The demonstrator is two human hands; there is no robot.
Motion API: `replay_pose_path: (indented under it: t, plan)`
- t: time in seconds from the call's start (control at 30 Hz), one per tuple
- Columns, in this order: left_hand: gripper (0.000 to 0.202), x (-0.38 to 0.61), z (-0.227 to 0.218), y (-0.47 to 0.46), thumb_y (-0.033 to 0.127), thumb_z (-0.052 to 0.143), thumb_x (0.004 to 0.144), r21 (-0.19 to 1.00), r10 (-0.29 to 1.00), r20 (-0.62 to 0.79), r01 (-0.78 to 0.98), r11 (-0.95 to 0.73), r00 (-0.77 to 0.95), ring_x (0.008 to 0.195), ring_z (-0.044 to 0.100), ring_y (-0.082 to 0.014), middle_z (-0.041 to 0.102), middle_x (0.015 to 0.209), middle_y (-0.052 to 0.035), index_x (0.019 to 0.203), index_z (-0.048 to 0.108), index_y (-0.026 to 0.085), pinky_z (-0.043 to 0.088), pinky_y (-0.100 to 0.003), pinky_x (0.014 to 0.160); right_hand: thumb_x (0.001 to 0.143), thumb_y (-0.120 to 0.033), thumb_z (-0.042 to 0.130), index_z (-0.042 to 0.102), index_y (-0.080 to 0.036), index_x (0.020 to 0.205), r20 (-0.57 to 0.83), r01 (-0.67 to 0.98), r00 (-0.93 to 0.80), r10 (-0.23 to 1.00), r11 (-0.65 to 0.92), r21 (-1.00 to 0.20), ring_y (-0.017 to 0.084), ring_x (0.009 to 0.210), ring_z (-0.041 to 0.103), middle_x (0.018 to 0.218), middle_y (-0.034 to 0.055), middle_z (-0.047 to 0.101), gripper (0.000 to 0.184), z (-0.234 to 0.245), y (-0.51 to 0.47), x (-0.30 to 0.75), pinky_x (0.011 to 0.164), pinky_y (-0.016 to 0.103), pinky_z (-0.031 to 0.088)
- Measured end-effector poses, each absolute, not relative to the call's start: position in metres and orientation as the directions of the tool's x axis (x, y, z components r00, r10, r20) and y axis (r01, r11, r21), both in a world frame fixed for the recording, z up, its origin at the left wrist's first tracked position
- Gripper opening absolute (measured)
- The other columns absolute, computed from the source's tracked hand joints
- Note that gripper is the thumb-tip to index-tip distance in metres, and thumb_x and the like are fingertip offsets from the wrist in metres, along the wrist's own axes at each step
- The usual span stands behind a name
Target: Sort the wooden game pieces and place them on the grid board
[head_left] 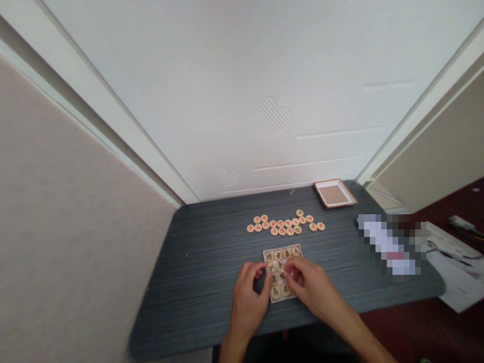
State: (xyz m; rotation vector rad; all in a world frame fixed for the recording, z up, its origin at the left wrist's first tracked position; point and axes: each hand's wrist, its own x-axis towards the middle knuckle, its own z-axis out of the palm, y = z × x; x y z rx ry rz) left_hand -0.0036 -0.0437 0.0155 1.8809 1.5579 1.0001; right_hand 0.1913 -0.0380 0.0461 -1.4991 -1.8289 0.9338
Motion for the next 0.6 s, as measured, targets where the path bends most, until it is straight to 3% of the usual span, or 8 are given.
replay_pose_path:
  t: [0.2, 0.6]
  plan:
    - [0.023, 0.0008, 0.0161, -0.0425, 0.031, 0.066, 0.088, 0.651, 0.978, 0.198, 0.736, -0.186, 0.071, 0.078, 0.061, -0.0224, 0.062, 0.081, 0.0001, 0.110, 0.062, 0.024, 0.046, -0.037, 0.077, 0.090, -0.014, 0.058, 0.063, -0.021, 0.088, -0.024, 0.668, -0.208, 0.978, 0.124, -0.734, 0.016, 0.075, 0.064, 0.086, 0.0009, 0.068, 0.009, 0.0454, -0.0415, 0.1887, 0.072, 0.026, 0.047]
    - [0.017, 0.0018, 0.0190, -0.0424, 0.029, 0.062, 0.091, 0.658, 0.983, 0.149, 0.731, -0.182, 0.111, 0.081, 0.059, -0.0216, 0.061, 0.082, 0.0010, 0.106, 0.058, 0.024, 0.042, -0.038, 0.080, 0.093, -0.019, 0.057, 0.063, -0.021, 0.090, -0.050, 0.756, -0.204, 0.978, 0.125, -0.642, 0.018, 0.077, 0.067, 0.085, 0.0028, 0.070, 0.007, 0.0388, -0.0404, 0.1855, 0.075, 0.028, 0.048]
